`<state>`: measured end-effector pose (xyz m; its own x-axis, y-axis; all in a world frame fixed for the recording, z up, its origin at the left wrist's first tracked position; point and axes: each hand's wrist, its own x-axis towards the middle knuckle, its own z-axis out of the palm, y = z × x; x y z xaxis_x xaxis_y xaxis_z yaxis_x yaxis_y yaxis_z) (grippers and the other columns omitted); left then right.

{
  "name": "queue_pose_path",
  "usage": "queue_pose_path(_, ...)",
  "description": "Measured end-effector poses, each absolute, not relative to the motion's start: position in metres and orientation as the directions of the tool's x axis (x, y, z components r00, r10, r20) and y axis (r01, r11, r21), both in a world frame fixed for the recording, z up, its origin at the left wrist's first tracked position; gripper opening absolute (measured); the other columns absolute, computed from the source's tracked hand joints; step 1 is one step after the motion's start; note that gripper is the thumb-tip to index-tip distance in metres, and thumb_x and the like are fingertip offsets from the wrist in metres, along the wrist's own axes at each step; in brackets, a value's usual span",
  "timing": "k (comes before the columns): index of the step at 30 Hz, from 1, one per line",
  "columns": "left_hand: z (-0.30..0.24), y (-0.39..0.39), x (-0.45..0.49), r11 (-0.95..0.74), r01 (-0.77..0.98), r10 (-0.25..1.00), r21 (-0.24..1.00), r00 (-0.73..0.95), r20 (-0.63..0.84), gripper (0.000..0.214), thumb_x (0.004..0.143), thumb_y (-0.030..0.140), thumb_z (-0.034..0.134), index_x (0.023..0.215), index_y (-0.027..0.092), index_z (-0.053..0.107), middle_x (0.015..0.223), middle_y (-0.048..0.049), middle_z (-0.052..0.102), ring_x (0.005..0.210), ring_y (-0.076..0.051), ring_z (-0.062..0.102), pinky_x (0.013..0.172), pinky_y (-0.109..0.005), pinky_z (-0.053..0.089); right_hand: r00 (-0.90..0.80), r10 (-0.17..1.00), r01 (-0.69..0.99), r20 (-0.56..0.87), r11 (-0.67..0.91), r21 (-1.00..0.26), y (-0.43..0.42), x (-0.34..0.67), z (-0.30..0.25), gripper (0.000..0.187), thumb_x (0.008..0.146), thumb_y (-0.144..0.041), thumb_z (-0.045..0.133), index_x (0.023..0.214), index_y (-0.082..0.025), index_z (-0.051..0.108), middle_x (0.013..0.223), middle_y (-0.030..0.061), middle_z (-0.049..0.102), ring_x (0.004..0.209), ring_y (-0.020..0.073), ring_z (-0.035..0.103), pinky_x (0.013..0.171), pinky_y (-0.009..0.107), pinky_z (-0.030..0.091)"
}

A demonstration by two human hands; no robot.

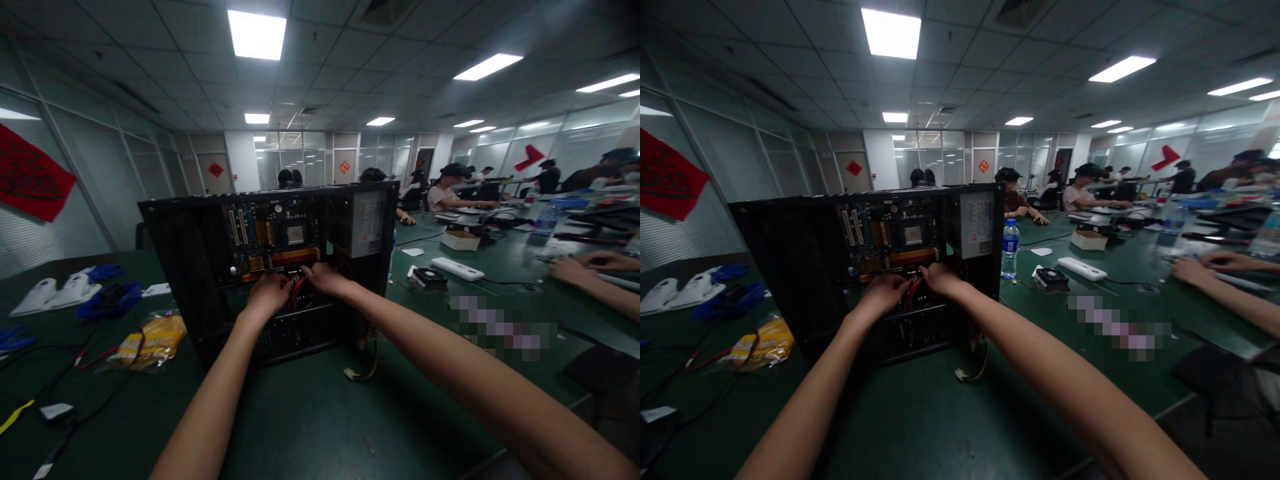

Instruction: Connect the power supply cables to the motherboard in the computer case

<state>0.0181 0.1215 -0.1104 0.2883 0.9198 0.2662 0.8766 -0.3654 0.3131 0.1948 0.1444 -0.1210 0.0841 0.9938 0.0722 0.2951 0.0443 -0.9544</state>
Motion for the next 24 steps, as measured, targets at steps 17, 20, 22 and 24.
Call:
queue_pose_path(17, -0.119, 0.124, 0.019, -0.425, 0.866, 0.905, 0.265, 0.405, 0.130, 0.030, 0.089, 0.042, 0.057, 0.092, 0.018, 0.075, 0.085, -0.0092, 0.075, 0.081, -0.025, 0.069, 0.070, -0.028, 0.046, -0.534, 0.817, 0.724, 0.216, 0.574, -0.381, 0.113, 0.206, -0.114, 0.035, 0.101, -0.029, 0.046, 0.103, -0.013, 0.077, 0.098, 0.0135, 0.076, 0.087, 0.0238, 0.070, 0.072, 0.026, 0.044)
queue_pose_path(20, -0.116, 0.122, 0.020, -0.435, 0.864, 0.900, 0.253, 0.415, 0.131, 0.028, 0.088, 0.039, 0.056, 0.088, 0.017, 0.073, 0.082, -0.0093, 0.074, 0.074, -0.023, 0.067, 0.063, -0.028, 0.042, -0.563, 0.804, 0.702, 0.194, 0.588, -0.402, 0.111, 0.205, -0.113, 0.033, 0.101, -0.026, 0.046, 0.110, -0.012, 0.075, 0.104, 0.0140, 0.075, 0.092, 0.0244, 0.069, 0.076, 0.026, 0.045)
queue_pose_path(22, -0.114, 0.119, 0.020, -0.451, 0.860, 0.892, 0.240, 0.428, 0.143, 0.028, 0.088, 0.037, 0.054, 0.083, 0.016, 0.072, 0.078, -0.0091, 0.072, 0.069, -0.022, 0.065, 0.060, -0.028, 0.038, -0.563, 0.804, 0.698, 0.189, 0.586, -0.412, 0.111, 0.205, -0.113, 0.034, 0.101, -0.025, 0.045, 0.109, -0.012, 0.074, 0.102, 0.0137, 0.075, 0.087, 0.0237, 0.069, 0.075, 0.027, 0.045)
queue_pose_path(24, -0.112, 0.117, 0.021, -0.470, 0.853, 0.882, 0.226, 0.446, 0.152, 0.028, 0.088, 0.035, 0.053, 0.078, 0.015, 0.071, 0.073, -0.0086, 0.070, 0.065, -0.020, 0.063, 0.058, -0.028, 0.035, -0.564, 0.804, 0.695, 0.187, 0.584, -0.419, 0.112, 0.206, -0.114, 0.034, 0.102, -0.025, 0.044, 0.105, -0.012, 0.075, 0.098, 0.0126, 0.076, 0.084, 0.0226, 0.069, 0.073, 0.026, 0.045)
